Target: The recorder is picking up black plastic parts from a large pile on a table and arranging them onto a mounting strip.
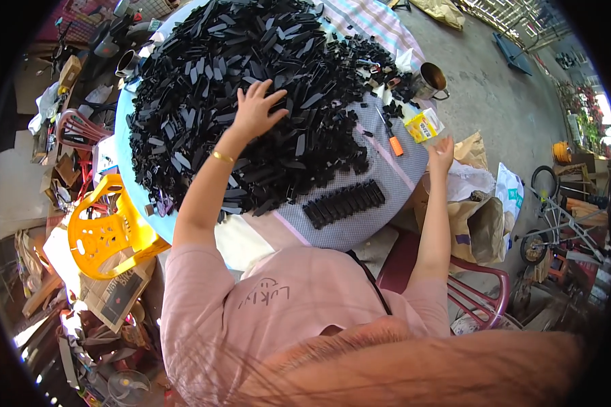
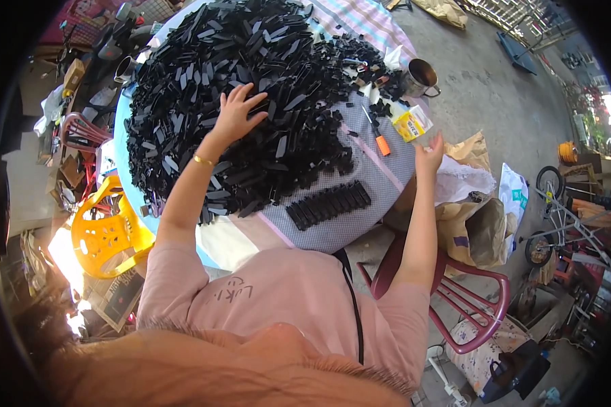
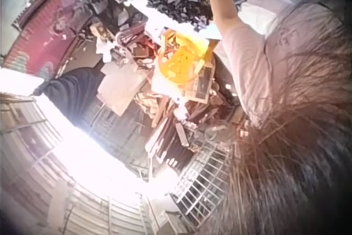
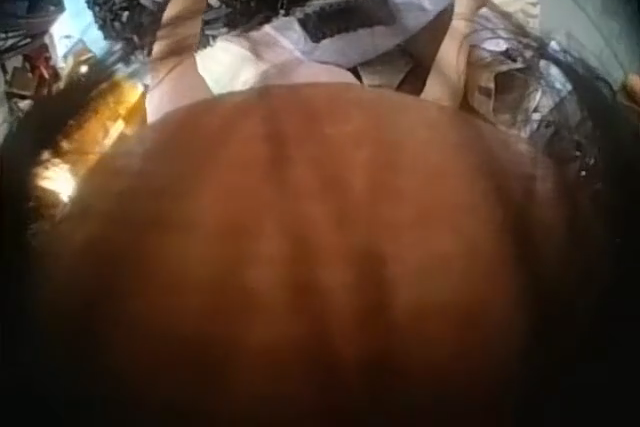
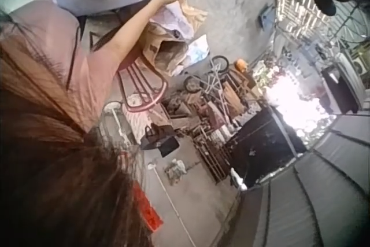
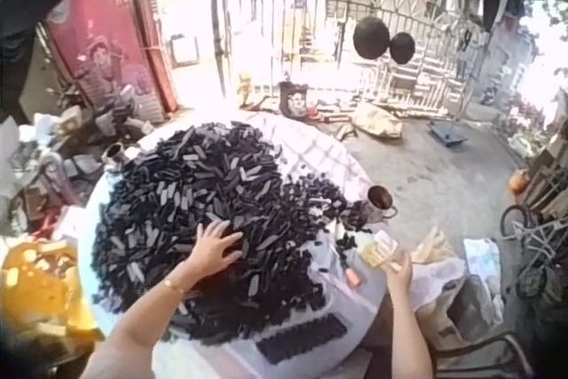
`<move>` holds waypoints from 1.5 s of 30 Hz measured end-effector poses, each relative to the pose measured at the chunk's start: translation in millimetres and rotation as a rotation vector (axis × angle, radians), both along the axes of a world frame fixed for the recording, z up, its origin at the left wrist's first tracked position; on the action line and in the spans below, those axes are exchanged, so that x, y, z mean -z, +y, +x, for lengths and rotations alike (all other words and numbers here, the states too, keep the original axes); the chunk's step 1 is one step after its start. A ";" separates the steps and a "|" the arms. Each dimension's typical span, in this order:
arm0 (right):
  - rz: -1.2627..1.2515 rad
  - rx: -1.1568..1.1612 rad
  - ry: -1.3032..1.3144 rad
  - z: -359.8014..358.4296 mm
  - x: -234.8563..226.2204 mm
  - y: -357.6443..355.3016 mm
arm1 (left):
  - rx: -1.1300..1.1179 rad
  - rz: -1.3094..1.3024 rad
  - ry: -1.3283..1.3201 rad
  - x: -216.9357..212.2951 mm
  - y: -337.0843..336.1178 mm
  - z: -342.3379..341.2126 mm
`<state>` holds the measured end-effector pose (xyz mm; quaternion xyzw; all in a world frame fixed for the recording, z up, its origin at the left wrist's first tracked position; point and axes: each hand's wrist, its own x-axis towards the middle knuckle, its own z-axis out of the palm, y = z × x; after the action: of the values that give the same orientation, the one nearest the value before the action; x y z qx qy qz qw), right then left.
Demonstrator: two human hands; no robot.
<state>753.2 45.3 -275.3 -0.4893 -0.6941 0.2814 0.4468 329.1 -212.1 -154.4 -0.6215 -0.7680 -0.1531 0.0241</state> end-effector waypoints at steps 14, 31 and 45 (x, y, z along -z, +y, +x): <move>0.179 -0.400 -0.420 -52.6 -39.6 -211.9 | 0.096 0.085 -0.393 46.8 -175.2 196.0; 0.121 -0.622 -0.465 -85.8 8.7 -128.1 | -0.714 0.182 -0.153 81.8 -117.7 208.8; -0.030 -0.728 -0.632 -116.7 -8.2 -94.7 | -0.680 0.200 -0.344 64.2 -134.8 200.0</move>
<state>636.5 -49.4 -267.1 -0.2826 -0.9179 0.2669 0.0793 529.1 -346.9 -218.5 -0.2913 -0.9042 -0.3124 0.0048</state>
